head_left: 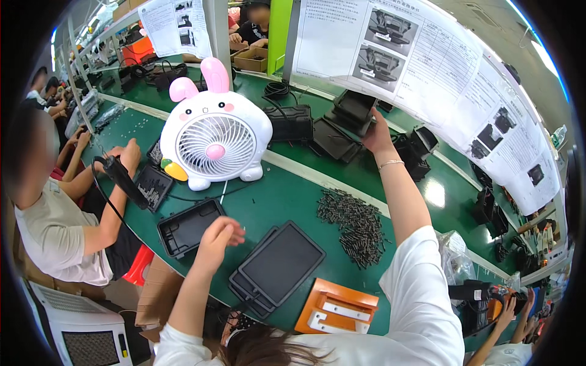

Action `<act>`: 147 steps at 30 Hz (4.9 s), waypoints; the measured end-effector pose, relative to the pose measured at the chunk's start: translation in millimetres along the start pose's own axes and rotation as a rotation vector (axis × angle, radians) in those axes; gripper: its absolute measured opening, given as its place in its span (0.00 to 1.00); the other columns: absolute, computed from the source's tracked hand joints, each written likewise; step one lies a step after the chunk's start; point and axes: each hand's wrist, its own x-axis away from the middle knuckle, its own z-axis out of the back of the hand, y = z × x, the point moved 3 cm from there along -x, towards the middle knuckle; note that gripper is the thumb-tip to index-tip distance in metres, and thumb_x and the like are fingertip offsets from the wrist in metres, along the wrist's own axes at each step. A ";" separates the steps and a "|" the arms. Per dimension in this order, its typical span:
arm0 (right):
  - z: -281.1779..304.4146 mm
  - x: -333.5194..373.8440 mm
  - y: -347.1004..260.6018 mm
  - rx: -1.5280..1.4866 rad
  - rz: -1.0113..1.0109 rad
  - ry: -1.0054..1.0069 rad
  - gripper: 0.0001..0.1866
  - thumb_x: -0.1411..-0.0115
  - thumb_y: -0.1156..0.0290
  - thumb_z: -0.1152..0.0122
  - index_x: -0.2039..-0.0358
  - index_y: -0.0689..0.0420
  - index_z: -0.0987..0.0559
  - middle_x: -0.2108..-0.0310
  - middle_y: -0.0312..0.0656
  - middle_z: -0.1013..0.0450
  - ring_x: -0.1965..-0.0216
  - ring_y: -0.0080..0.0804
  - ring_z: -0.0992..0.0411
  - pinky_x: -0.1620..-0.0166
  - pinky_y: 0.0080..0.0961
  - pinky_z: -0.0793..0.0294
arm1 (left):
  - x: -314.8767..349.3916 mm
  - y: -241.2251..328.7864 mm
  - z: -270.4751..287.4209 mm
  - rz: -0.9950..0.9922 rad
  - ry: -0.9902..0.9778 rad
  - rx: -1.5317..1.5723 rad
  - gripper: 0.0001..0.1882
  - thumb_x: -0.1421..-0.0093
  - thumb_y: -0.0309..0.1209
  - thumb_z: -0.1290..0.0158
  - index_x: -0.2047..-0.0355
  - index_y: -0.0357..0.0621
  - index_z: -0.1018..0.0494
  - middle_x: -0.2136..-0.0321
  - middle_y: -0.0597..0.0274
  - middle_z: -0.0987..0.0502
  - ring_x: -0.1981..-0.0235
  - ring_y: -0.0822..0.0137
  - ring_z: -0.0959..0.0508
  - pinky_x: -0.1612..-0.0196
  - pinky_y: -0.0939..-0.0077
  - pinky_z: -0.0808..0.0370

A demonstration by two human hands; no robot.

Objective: Assembling plastic solar panel housing components by inserting pieces and securing them with an electric screwdriver.

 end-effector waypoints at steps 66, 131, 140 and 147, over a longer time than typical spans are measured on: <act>-20.7 -38.1 81.1 2.236 -0.009 -0.174 0.36 0.60 0.50 0.25 0.60 0.69 0.20 0.56 0.59 0.25 0.53 0.53 0.26 0.50 0.36 0.27 | 20.9 -51.5 3.0 -0.256 0.285 -0.451 0.06 0.42 0.27 0.49 0.74 0.37 0.26 0.77 0.58 0.24 0.76 0.66 0.24 0.72 0.74 0.30; -73.2 281.6 -63.8 1.177 0.477 -0.486 0.15 0.47 0.77 0.37 0.58 0.66 0.20 0.61 0.41 0.22 0.60 0.25 0.26 0.52 0.22 0.30 | 111.1 30.0 -48.7 -0.004 0.121 0.155 0.12 0.42 0.21 0.45 0.60 0.39 0.34 0.75 0.66 0.29 0.81 0.78 0.26 0.79 0.85 0.29; -118.1 235.7 83.5 1.305 0.026 -0.960 0.12 0.49 0.72 0.34 0.63 0.60 0.17 0.66 0.43 0.21 0.65 0.30 0.25 0.58 0.25 0.28 | 83.4 -12.4 19.9 -0.008 0.065 -0.107 0.08 0.41 0.18 0.49 0.61 0.35 0.30 0.65 0.62 0.27 0.75 0.77 0.27 0.74 0.85 0.31; -107.9 198.3 137.1 1.426 0.415 -0.833 0.14 0.52 0.62 0.30 0.67 0.56 0.18 0.65 0.44 0.27 0.59 0.40 0.29 0.53 0.33 0.30 | 99.5 -42.3 34.3 -0.281 0.133 -0.060 0.08 0.40 0.20 0.52 0.62 0.34 0.24 0.60 0.57 0.25 0.73 0.75 0.28 0.74 0.86 0.36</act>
